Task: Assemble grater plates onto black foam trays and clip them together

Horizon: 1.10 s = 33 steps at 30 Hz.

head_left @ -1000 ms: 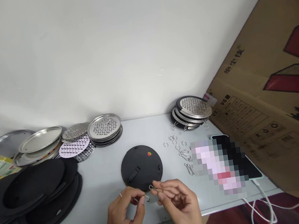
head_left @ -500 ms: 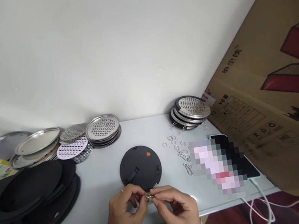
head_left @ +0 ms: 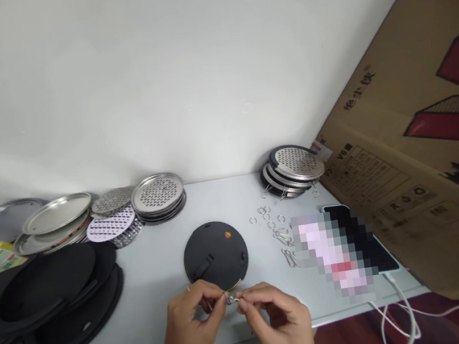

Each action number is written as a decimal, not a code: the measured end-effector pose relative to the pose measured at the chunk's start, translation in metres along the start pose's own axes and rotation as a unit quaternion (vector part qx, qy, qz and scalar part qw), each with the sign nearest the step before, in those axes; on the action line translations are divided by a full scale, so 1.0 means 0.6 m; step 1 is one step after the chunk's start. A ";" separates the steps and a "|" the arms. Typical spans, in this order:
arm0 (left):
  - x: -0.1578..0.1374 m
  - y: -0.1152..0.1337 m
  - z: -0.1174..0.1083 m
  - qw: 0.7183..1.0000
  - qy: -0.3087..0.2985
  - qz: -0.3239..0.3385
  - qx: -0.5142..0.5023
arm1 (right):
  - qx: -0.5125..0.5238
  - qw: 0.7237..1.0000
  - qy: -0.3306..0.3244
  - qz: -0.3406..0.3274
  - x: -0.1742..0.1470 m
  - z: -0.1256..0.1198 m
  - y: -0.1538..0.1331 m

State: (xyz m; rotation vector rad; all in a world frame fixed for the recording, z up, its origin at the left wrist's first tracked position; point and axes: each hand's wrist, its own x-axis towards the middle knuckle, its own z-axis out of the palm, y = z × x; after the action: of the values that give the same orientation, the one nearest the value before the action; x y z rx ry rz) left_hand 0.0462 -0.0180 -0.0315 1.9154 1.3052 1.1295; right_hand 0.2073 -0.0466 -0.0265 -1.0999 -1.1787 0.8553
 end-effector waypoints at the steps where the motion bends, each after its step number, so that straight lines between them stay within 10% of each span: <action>1: 0.001 0.000 0.000 1.000 0.002 0.003 0.000 | -0.002 1.000 -0.002 -0.001 -0.001 0.000 0.000; 33: -0.007 0.013 0.006 0.985 -0.001 0.062 0.160 | -0.081 0.996 0.001 -0.030 -0.013 0.009 0.008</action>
State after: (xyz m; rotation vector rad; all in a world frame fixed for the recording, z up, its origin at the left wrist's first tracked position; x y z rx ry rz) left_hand 0.0523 -0.0250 -0.0282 2.2552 1.4559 1.0248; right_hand 0.2002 -0.0518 -0.0329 -1.1886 -1.2910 0.7225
